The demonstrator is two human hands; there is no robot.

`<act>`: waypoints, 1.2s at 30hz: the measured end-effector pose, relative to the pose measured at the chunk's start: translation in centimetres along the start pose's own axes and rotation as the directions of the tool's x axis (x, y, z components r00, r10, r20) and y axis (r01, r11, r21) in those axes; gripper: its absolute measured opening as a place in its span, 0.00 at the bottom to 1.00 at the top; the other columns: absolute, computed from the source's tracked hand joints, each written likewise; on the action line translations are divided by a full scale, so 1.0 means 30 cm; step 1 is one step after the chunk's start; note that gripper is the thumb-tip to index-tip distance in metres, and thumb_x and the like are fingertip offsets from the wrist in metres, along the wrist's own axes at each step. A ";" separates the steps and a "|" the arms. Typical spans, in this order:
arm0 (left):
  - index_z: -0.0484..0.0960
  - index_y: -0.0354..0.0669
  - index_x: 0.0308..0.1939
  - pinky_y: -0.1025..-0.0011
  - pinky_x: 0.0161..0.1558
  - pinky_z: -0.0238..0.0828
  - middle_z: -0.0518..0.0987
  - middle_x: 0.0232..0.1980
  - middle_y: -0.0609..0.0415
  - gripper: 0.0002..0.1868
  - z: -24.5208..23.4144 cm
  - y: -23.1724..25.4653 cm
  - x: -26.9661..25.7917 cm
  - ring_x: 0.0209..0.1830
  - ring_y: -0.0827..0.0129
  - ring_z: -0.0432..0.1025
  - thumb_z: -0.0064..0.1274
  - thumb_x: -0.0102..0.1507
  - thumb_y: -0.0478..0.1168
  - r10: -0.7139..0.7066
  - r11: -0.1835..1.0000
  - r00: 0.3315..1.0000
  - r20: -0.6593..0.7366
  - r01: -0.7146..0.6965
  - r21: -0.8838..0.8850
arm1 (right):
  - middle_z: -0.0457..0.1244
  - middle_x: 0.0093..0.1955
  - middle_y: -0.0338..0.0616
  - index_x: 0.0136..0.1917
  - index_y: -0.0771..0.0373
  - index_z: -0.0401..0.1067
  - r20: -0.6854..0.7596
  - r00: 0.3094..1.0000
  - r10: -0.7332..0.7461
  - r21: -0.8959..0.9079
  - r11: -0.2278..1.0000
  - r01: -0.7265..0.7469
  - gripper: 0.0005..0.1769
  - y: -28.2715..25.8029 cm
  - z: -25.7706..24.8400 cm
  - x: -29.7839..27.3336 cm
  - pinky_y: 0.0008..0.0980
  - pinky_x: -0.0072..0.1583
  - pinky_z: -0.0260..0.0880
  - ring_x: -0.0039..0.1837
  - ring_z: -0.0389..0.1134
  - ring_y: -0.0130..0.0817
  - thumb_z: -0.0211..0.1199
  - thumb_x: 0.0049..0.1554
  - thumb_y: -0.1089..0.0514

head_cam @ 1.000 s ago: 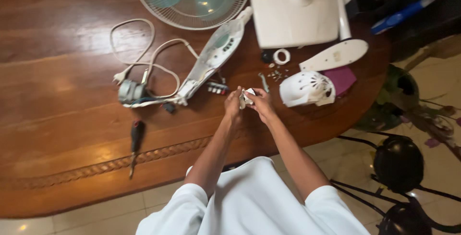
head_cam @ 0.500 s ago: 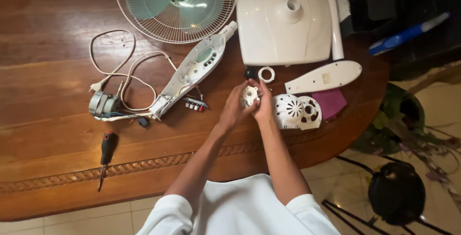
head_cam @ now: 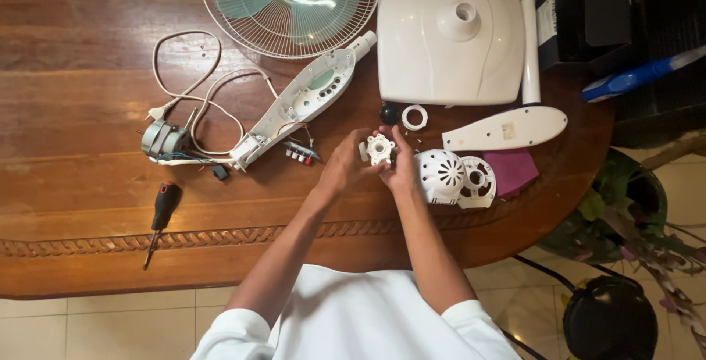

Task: The person disassembles a white plastic appliance component using a screwdriver, then wipes the part with a purple cloth. The person handles the component and screwdriver throughout, placing the screwdriver down and picking it up multiple times.

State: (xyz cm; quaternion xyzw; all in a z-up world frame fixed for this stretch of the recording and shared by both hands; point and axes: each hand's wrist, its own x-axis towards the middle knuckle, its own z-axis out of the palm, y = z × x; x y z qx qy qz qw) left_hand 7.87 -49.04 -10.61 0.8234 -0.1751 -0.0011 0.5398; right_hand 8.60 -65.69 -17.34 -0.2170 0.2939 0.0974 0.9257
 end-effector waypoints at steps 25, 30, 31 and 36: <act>0.79 0.39 0.55 0.59 0.42 0.77 0.81 0.48 0.44 0.31 -0.105 0.130 0.002 0.41 0.49 0.80 0.71 0.56 0.52 0.068 0.979 0.998 0.005 -0.068 0.190 | 0.70 0.59 0.51 0.58 0.68 0.73 0.064 0.989 0.136 -0.128 0.984 -0.128 0.20 -0.029 0.053 -0.045 0.32 0.56 0.76 0.60 0.71 0.39 0.62 0.61 0.49; 0.79 0.39 0.57 0.57 0.42 0.77 0.79 0.50 0.43 0.31 -0.097 0.119 -0.007 0.42 0.47 0.78 0.71 0.54 0.49 0.085 0.971 0.995 0.048 -0.093 0.220 | 0.70 0.58 0.52 0.56 0.67 0.73 0.085 0.990 0.114 -0.133 0.986 -0.102 0.20 -0.014 -0.006 -0.010 0.34 0.56 0.75 0.59 0.71 0.40 0.62 0.62 0.48; 0.79 0.39 0.56 0.57 0.41 0.77 0.79 0.51 0.42 0.32 -0.093 0.114 -0.002 0.43 0.46 0.78 0.71 0.53 0.49 0.096 0.964 0.994 0.052 -0.106 0.243 | 0.70 0.58 0.52 0.57 0.67 0.74 0.114 0.988 0.105 -0.138 0.986 -0.089 0.20 -0.011 -0.023 0.007 0.32 0.51 0.70 0.58 0.71 0.40 0.62 0.63 0.48; 0.78 0.39 0.51 0.55 0.43 0.76 0.79 0.51 0.45 0.32 -0.072 0.105 -0.004 0.46 0.45 0.78 0.73 0.51 0.51 0.012 0.975 0.999 0.048 -0.022 0.220 | 0.71 0.56 0.52 0.55 0.66 0.76 0.148 0.989 0.014 -0.190 0.982 0.015 0.19 0.010 -0.058 0.044 0.26 0.36 0.60 0.54 0.73 0.39 0.62 0.66 0.46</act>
